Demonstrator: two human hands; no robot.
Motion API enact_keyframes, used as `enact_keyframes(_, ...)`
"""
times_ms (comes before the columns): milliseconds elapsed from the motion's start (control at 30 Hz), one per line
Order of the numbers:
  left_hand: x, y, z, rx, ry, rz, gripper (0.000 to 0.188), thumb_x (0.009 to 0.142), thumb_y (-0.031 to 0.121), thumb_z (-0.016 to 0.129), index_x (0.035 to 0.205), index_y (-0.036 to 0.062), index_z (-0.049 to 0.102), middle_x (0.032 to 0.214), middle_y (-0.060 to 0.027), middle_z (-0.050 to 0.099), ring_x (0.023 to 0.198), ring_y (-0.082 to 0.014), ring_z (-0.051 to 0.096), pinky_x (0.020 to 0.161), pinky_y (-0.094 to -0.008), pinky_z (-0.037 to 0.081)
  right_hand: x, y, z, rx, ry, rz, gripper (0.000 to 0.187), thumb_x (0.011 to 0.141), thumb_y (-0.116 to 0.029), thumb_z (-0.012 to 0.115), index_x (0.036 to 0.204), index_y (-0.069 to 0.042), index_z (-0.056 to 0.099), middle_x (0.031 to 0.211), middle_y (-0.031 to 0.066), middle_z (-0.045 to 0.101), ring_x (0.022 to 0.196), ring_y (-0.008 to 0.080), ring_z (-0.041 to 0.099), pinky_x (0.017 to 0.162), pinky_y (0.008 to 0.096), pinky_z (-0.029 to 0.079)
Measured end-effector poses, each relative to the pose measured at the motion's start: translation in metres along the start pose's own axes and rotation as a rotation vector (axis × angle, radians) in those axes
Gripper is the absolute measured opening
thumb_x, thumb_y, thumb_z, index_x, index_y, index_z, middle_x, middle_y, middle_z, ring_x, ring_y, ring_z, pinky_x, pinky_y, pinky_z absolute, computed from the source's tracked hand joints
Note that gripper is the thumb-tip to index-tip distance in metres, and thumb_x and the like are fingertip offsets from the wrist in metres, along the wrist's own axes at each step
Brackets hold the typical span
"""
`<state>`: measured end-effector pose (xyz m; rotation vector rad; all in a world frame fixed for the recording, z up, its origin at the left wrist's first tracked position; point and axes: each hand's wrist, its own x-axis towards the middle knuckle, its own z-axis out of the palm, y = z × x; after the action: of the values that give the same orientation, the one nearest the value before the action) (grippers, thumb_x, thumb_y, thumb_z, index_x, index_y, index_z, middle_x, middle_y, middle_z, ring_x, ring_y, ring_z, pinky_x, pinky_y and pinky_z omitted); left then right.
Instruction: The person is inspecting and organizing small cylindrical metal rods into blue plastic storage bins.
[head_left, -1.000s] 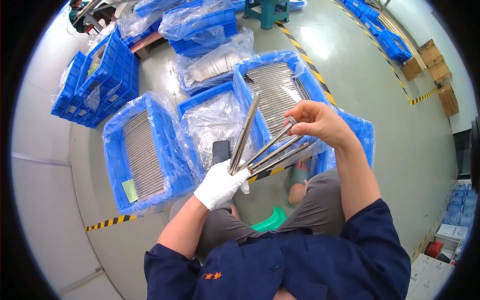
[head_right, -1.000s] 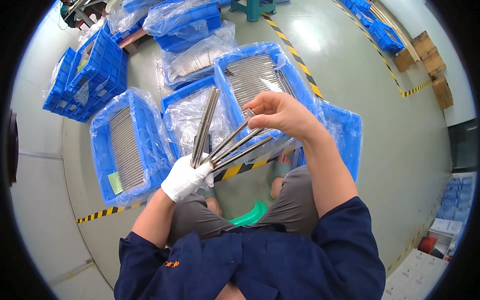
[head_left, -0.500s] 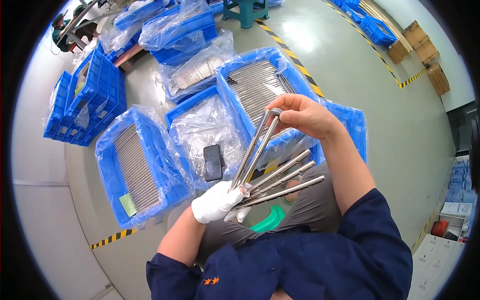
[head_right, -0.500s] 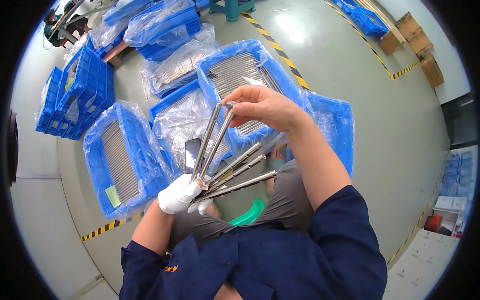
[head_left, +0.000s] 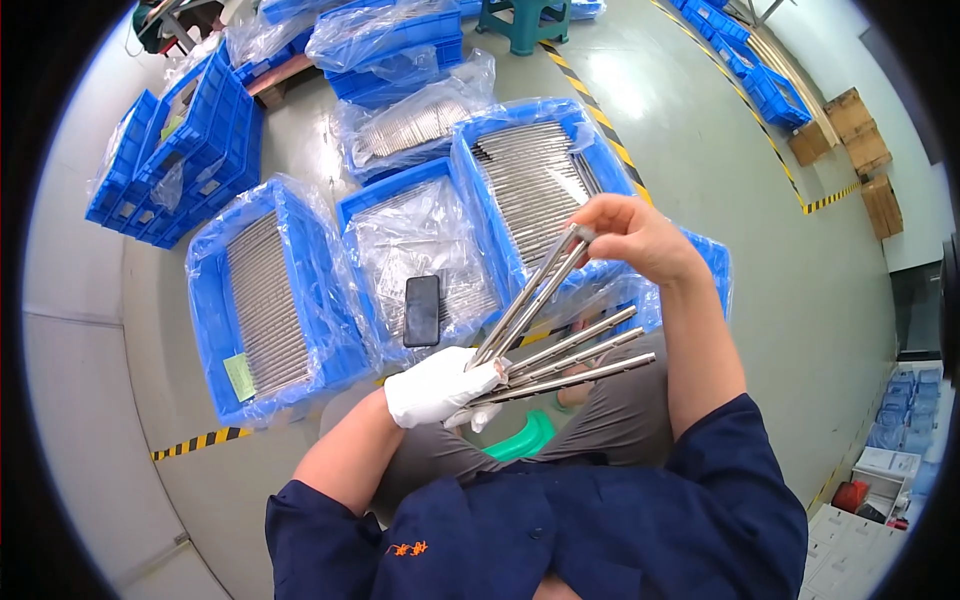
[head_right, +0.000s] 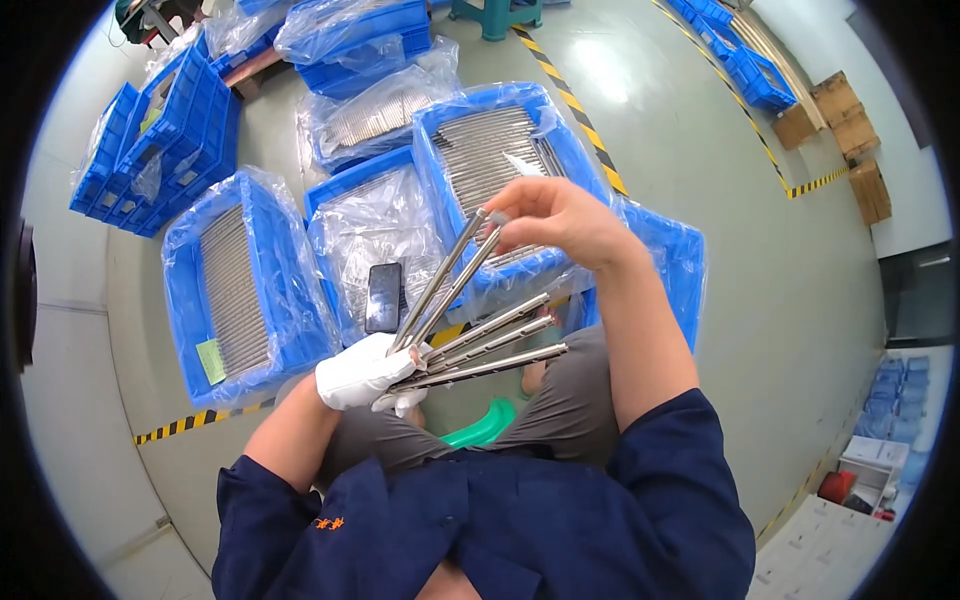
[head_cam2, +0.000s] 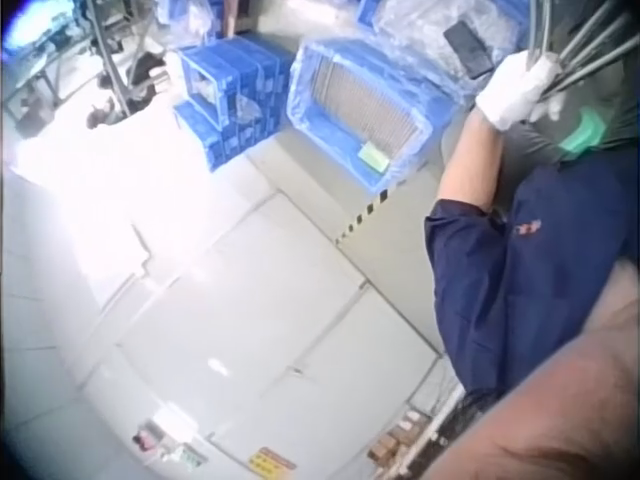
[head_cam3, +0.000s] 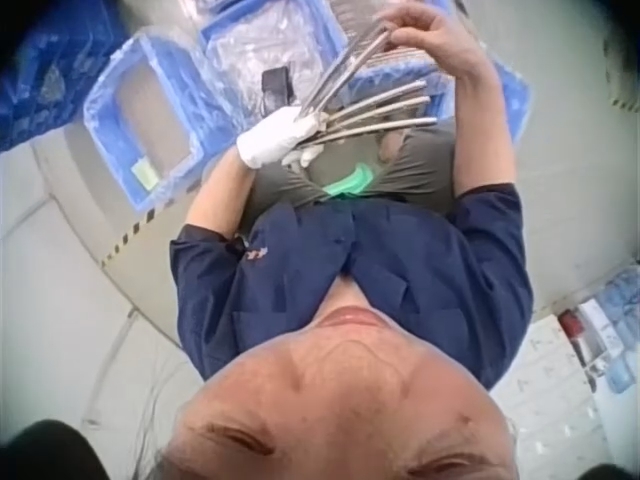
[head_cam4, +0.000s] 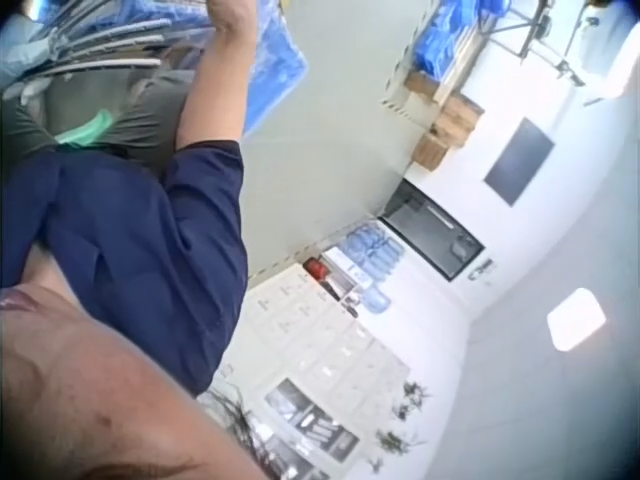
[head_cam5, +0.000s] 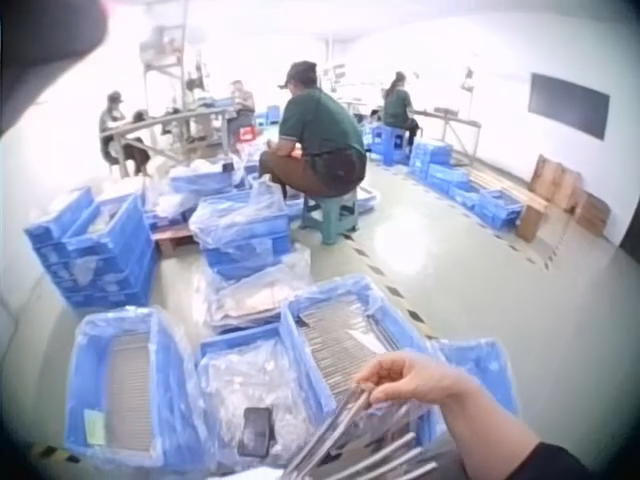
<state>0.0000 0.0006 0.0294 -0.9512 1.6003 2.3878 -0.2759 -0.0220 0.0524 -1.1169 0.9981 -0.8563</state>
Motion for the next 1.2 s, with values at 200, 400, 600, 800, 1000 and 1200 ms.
enact_keyframes(200,0.001,0.001,-0.002,0.037,-0.006,-0.003,0.043,0.086,0.047,0.04,0.076,0.0076,0.054,0.051,0.0004,0.05,0.039,-0.0068,0.039,0.038,-0.0228,0.031,0.008,-0.006,0.012,0.111,-0.036,-0.147,0.027,0.075,-0.015,0.061,0.098,-0.002,0.054,0.085,0.0089,0.059,0.082,0.0169,0.057,0.075,0.0286,0.045)
enact_keyframes(400,0.008,0.001,0.007,0.215,0.05,0.032,0.048,0.084,0.049,0.038,0.06,0.0105,0.051,0.048,0.0022,0.047,0.041,-0.0073,0.039,0.04,-0.0226,0.032,-0.004,-0.008,0.007,0.076,-0.014,-0.168,0.028,0.07,-0.003,0.056,0.098,0.0,0.055,0.088,0.0091,0.06,0.082,0.016,0.058,0.074,0.0274,0.047)
enact_keyframes(600,0.009,-0.011,0.012,0.084,0.002,0.02,0.042,0.086,0.049,0.038,0.081,0.0099,0.052,0.051,0.002,0.048,0.036,-0.0044,0.035,0.034,-0.0207,0.026,-0.013,-0.013,0.011,0.054,-0.007,-0.089,0.03,0.066,0.006,0.06,0.094,-0.001,0.056,0.087,0.0109,0.06,0.08,0.0166,0.058,0.075,0.0265,0.046)
enact_keyframes(800,0.01,-0.014,0.011,0.056,-0.007,0.02,0.042,0.086,0.048,0.038,0.096,0.0105,0.055,0.048,0.0033,0.043,0.035,-0.0045,0.034,0.034,-0.0205,0.026,-0.011,-0.015,0.017,0.006,-0.018,-0.092,0.03,0.066,0.009,0.062,0.094,-0.001,0.057,0.087,0.0094,0.06,0.081,0.0144,0.058,0.074,0.025,0.047)
enact_keyframes(1000,0.014,-0.018,0.009,0.024,-0.012,0.038,0.044,0.085,0.05,0.04,0.095,0.0099,0.055,0.049,0.0034,0.043,0.036,-0.0049,0.034,0.034,-0.0201,0.025,-0.006,-0.011,0.017,0.004,-0.036,-0.041,0.029,0.068,0.007,0.063,0.095,-0.001,0.057,0.087,0.0085,0.06,0.08,0.0137,0.058,0.074,0.0244,0.046)
enact_keyframes(1200,0.022,-0.031,0.001,0.001,-0.02,0.065,0.044,0.084,0.051,0.043,0.097,0.0107,0.053,0.051,0.0029,0.044,0.037,-0.0047,0.034,0.034,-0.0204,0.025,-0.003,-0.01,0.012,-0.052,-0.006,-0.016,0.029,0.072,0.002,0.063,0.099,0.0,0.055,0.088,0.0073,0.061,0.08,0.0121,0.058,0.073,0.0241,0.047)
